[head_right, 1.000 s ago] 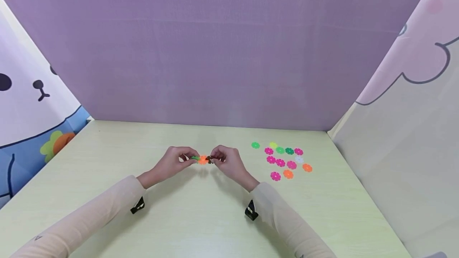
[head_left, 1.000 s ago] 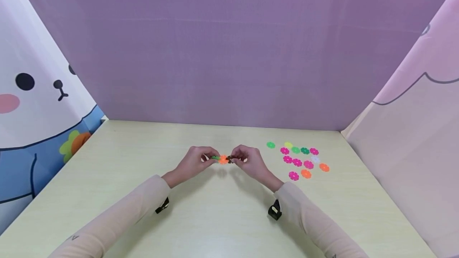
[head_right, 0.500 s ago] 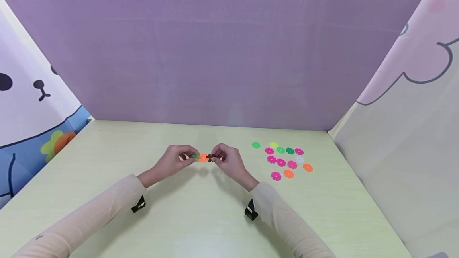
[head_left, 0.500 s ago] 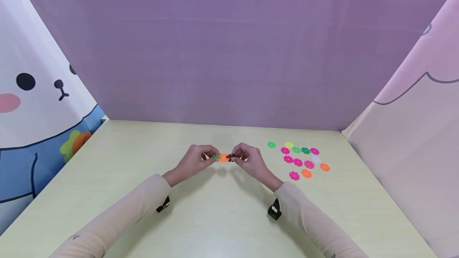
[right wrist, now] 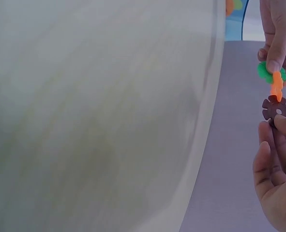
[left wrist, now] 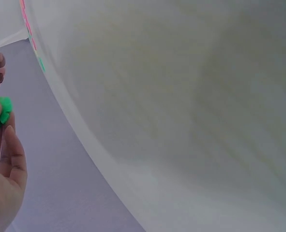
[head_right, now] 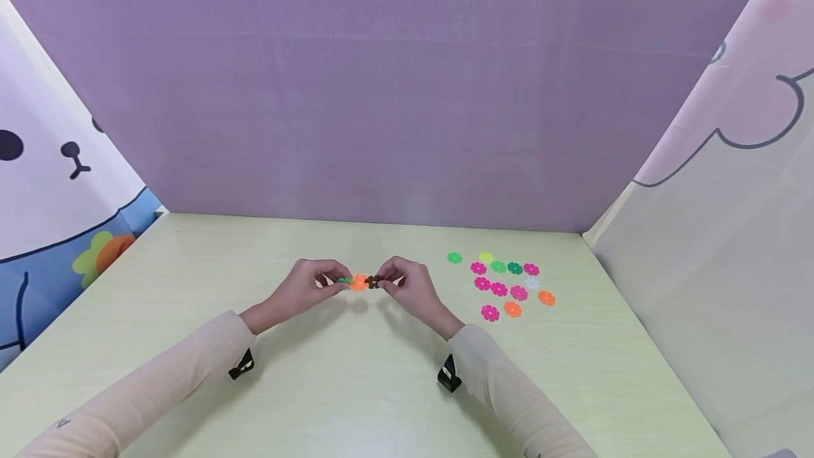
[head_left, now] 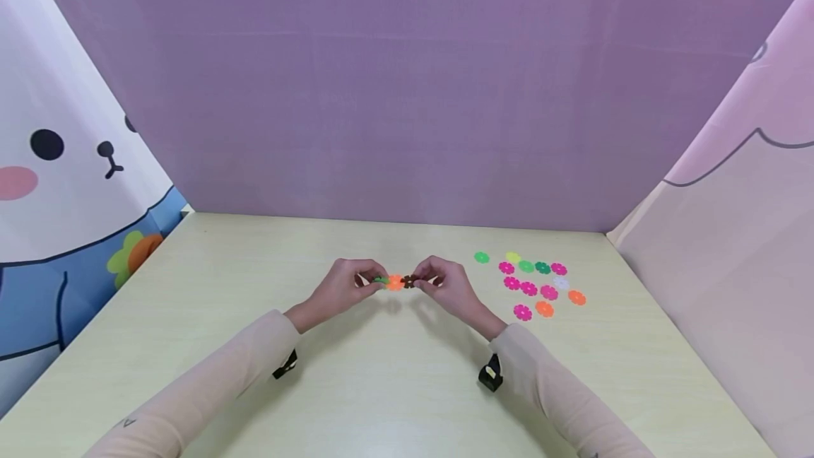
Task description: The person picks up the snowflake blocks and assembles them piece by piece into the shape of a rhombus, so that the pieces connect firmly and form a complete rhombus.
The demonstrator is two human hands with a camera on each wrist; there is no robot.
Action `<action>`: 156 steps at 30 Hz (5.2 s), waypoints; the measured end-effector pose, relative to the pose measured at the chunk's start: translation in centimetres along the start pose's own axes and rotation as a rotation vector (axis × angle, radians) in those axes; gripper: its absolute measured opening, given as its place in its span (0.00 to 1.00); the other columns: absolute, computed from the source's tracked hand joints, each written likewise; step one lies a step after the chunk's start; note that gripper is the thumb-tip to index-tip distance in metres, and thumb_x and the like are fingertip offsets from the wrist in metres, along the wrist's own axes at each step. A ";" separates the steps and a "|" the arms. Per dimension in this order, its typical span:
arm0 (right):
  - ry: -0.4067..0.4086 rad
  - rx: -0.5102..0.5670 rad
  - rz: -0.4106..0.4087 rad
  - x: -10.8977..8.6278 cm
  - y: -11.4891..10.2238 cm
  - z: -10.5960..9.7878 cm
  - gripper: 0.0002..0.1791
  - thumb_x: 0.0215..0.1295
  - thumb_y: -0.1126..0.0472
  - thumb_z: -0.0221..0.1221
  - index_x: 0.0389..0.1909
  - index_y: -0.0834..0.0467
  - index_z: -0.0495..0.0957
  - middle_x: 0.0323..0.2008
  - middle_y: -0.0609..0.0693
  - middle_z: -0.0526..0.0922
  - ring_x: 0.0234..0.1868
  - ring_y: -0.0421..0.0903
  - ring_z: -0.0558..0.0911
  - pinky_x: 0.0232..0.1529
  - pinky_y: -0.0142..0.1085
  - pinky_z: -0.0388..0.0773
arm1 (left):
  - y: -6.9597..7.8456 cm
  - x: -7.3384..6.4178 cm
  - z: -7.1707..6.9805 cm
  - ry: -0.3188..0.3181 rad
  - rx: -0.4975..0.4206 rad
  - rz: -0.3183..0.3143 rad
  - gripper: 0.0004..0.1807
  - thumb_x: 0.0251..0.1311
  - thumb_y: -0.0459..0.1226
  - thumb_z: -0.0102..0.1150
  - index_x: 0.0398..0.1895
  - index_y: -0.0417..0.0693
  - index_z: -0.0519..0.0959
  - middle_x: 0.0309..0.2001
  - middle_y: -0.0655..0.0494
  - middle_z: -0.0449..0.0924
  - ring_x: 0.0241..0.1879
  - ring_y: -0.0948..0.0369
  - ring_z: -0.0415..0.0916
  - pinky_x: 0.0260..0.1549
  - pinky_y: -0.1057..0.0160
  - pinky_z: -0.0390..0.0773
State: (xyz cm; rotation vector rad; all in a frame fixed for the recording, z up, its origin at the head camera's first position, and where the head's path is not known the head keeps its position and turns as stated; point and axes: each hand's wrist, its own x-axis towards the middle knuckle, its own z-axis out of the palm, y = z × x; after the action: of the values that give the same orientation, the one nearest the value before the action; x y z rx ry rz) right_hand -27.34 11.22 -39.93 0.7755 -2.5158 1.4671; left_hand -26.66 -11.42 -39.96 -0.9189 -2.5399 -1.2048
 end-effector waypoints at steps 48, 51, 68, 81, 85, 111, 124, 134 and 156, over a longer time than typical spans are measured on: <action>-0.084 0.123 -0.023 -0.8 -3.1 -1.1 0.05 0.55 0.78 0.54 0.34 0.73 0.72 0.34 0.69 0.79 0.36 0.64 0.81 0.39 0.41 0.80 | 0.4 0.0 0.6 0.025 -0.016 0.020 0.05 0.53 0.33 0.63 0.33 0.51 0.81 0.32 0.59 0.83 0.28 0.68 0.77 0.25 0.69 0.77; -0.087 0.121 -0.024 -0.9 -3.3 -1.0 0.05 0.55 0.78 0.54 0.34 0.73 0.72 0.34 0.69 0.79 0.37 0.64 0.81 0.38 0.41 0.80 | 0.3 0.0 0.6 0.026 -0.016 0.010 0.05 0.53 0.33 0.62 0.33 0.52 0.81 0.32 0.60 0.83 0.28 0.69 0.77 0.25 0.68 0.77; -0.066 -0.076 -0.022 0.4 3.4 -4.1 0.11 0.53 0.74 0.59 0.39 0.68 0.75 0.37 0.65 0.79 0.39 0.55 0.80 0.31 0.31 0.77 | -0.1 -0.5 0.0 0.042 -0.024 0.036 0.06 0.52 0.33 0.63 0.34 0.51 0.81 0.32 0.61 0.83 0.28 0.69 0.77 0.24 0.70 0.77; -0.049 -0.278 0.097 1.8 7.3 -7.7 0.13 0.53 0.76 0.58 0.41 0.72 0.74 0.39 0.66 0.78 0.42 0.59 0.78 0.48 0.50 0.75 | -0.2 -0.6 -0.1 0.033 -0.036 0.015 0.07 0.52 0.33 0.63 0.35 0.52 0.81 0.32 0.60 0.83 0.29 0.68 0.77 0.26 0.68 0.77; -0.051 -0.339 0.135 2.3 8.2 -8.4 0.13 0.54 0.75 0.57 0.42 0.71 0.73 0.41 0.65 0.78 0.44 0.59 0.77 0.50 0.50 0.74 | -0.1 -0.6 -0.1 0.031 -0.039 0.013 0.08 0.52 0.32 0.63 0.35 0.51 0.81 0.32 0.60 0.83 0.29 0.68 0.77 0.26 0.69 0.77; -0.129 -0.473 0.322 3.1 10.5 -10.3 0.16 0.57 0.72 0.55 0.47 0.67 0.73 0.47 0.63 0.77 0.49 0.58 0.75 0.51 0.47 0.74 | -0.1 -0.6 -0.1 0.041 -0.025 0.053 0.07 0.52 0.32 0.63 0.35 0.51 0.81 0.32 0.61 0.82 0.29 0.69 0.77 0.25 0.69 0.77; -0.082 -0.482 0.267 3.2 10.4 -10.0 0.18 0.50 0.79 0.56 0.44 0.70 0.74 0.41 0.63 0.74 0.45 0.57 0.75 0.48 0.45 0.75 | -0.1 -0.7 -0.1 0.027 -0.031 0.035 0.07 0.53 0.33 0.62 0.35 0.52 0.81 0.32 0.61 0.83 0.29 0.68 0.77 0.25 0.68 0.77; -0.041 -0.420 0.218 2.5 9.9 -10.9 0.12 0.54 0.80 0.52 0.37 0.67 0.77 0.36 0.61 0.79 0.39 0.54 0.77 0.44 0.44 0.76 | 0.0 -0.7 -0.2 0.028 -0.028 0.030 0.07 0.53 0.33 0.62 0.35 0.52 0.81 0.32 0.61 0.82 0.29 0.68 0.77 0.25 0.69 0.77; 0.009 -0.162 0.051 0.4 5.3 -9.1 0.07 0.55 0.74 0.57 0.36 0.66 0.78 0.33 0.60 0.82 0.34 0.52 0.81 0.35 0.33 0.79 | -0.1 -0.6 -0.2 0.048 -0.036 0.057 0.07 0.52 0.32 0.63 0.35 0.51 0.81 0.32 0.61 0.83 0.28 0.68 0.77 0.24 0.69 0.77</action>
State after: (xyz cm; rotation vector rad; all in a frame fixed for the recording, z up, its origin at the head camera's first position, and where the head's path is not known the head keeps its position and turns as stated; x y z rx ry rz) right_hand -31.58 20.83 -39.24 0.6812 -2.6254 1.2584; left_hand -26.27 -11.83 -40.11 -0.9523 -2.4452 -1.2449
